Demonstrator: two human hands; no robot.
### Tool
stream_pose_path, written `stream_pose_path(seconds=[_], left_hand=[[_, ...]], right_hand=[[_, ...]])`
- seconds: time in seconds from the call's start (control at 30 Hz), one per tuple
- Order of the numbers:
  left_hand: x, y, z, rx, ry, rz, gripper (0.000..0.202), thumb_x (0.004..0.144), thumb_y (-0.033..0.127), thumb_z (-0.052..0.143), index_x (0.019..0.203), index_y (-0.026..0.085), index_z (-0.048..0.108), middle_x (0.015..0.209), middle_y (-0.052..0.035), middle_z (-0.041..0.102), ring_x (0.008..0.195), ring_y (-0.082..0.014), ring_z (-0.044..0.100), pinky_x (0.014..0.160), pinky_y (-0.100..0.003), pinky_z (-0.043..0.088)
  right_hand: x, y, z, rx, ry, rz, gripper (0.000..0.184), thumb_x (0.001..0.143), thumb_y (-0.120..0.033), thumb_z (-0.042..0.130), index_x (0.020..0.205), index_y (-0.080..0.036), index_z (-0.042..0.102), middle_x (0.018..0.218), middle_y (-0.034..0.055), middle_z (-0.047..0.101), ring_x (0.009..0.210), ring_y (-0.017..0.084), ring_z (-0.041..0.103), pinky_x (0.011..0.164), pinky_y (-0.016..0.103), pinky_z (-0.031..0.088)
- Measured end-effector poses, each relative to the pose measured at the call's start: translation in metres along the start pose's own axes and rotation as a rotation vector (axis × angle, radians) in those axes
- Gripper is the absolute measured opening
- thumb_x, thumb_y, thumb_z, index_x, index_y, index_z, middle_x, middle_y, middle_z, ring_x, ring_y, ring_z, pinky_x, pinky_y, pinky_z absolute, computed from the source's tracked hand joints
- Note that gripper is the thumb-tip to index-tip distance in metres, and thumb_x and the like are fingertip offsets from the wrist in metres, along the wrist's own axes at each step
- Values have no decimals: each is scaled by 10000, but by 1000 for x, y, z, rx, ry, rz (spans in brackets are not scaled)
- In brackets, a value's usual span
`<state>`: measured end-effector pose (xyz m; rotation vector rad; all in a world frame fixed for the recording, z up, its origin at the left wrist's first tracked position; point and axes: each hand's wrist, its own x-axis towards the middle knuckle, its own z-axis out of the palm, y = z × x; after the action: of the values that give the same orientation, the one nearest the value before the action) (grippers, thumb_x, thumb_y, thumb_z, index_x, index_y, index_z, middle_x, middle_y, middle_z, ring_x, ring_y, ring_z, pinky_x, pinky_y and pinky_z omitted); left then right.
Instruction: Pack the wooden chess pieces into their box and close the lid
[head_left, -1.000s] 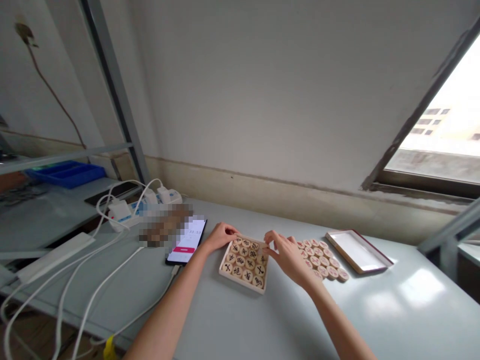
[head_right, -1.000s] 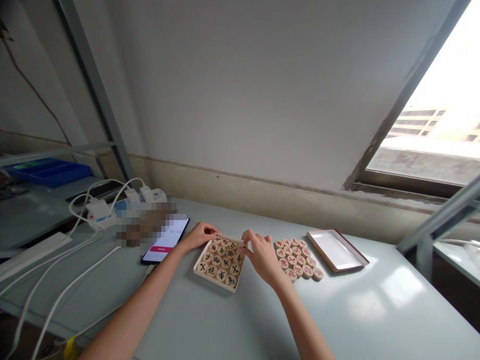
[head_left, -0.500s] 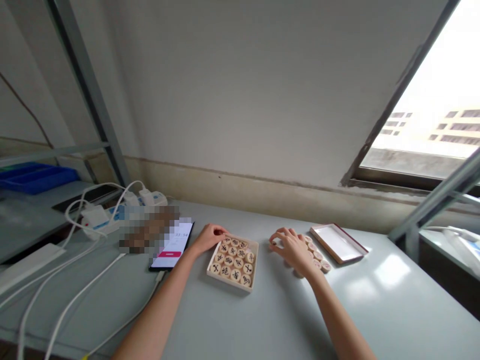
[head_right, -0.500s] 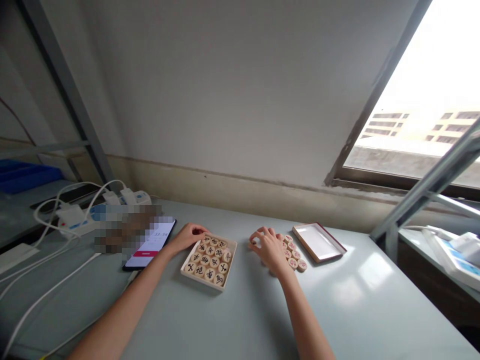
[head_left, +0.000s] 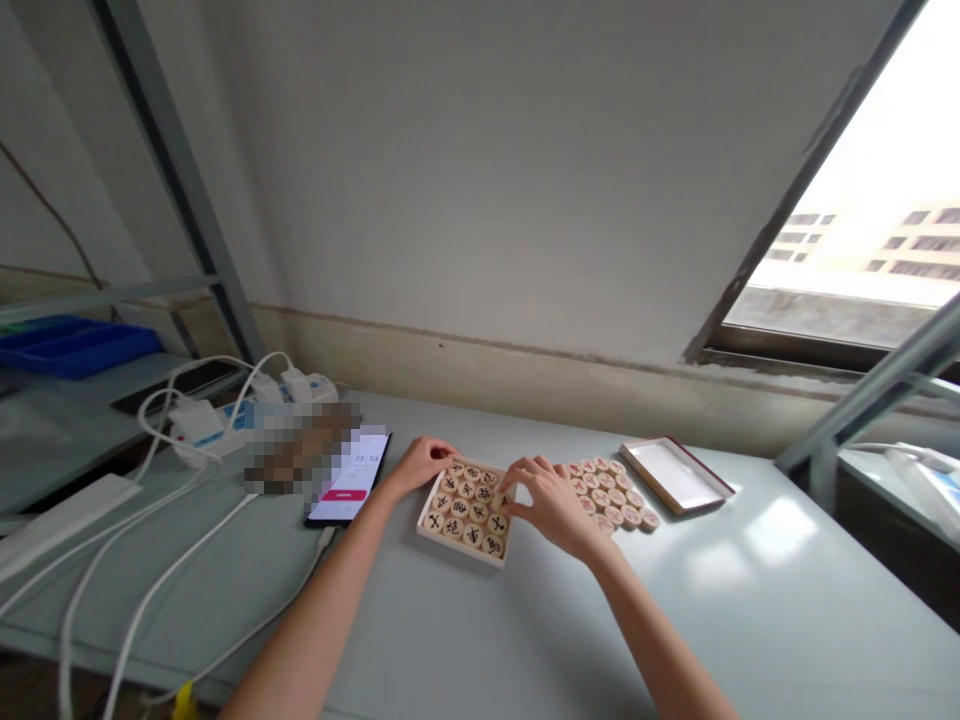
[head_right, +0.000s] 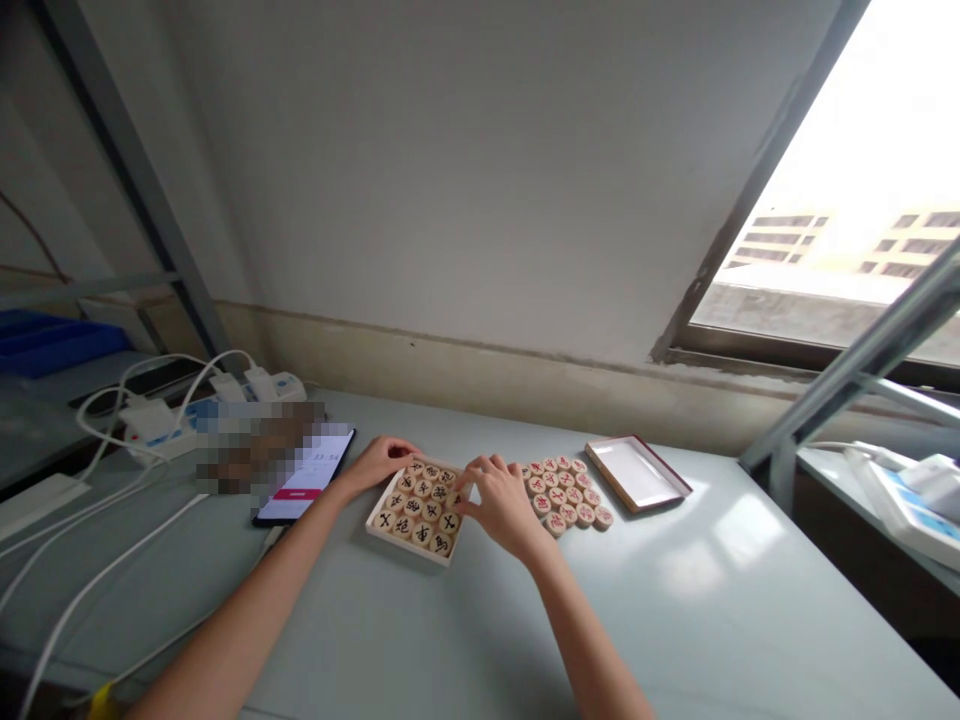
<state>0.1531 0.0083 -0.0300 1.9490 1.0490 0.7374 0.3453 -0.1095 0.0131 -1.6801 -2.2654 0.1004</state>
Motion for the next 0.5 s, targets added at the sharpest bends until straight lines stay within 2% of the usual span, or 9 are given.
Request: stream_pose_path(seconds=[0.1, 0.23, 0.3, 0.37, 0.43, 0.5], left_hand=[[0, 0, 0, 10, -8, 6, 271, 639, 235, 486, 784, 93, 666, 766, -81, 667, 699, -164, 582, 628, -232, 424], [2, -4, 0, 5, -15, 9, 281, 635, 249, 494, 787, 89, 666, 751, -82, 667, 679, -164, 581, 605, -230, 420], [3, -7, 0, -4, -11, 10, 284, 626, 254, 502, 789, 89, 666, 751, -81, 668, 677, -167, 582, 605, -233, 423], [4, -7, 1, -7, -12, 7, 282, 620, 252, 506, 790, 95, 667, 755, -76, 669, 684, -169, 584, 612, -234, 425], [4, -6, 0, -3, -17, 1, 277, 621, 245, 503, 790, 99, 668, 755, -71, 670, 687, -167, 584, 614, -232, 425], [3, -4, 0, 1, -17, -2, 273, 627, 238, 497, 789, 98, 668, 756, -69, 670, 690, -164, 584, 613, -227, 424]], right_hand=[[0, 7, -4, 102, 28, 45, 183, 695, -396, 604, 790, -244, 570, 838, -21, 608, 827, 155, 506, 732, 302, 298], [-5, 29, -18, 175, 14, 211, 175, 727, -407, 551, 805, -250, 559, 740, -35, 630, 668, 131, 544, 627, 260, 318], [-10, 40, -24, 101, -4, 272, 174, 731, -403, 538, 790, -241, 562, 718, -20, 636, 653, 143, 551, 598, 260, 308], [-14, 50, -27, -70, 1, 328, 161, 725, -379, 546, 729, -219, 566, 701, 1, 634, 683, 169, 555, 618, 281, 296], [-17, 56, -28, -220, 17, 369, 137, 720, -335, 553, 685, -204, 567, 719, 17, 628, 724, 190, 552, 637, 296, 284], [-17, 57, -28, -276, 35, 387, 112, 725, -302, 548, 691, -198, 571, 762, 26, 621, 747, 194, 546, 639, 298, 282]])
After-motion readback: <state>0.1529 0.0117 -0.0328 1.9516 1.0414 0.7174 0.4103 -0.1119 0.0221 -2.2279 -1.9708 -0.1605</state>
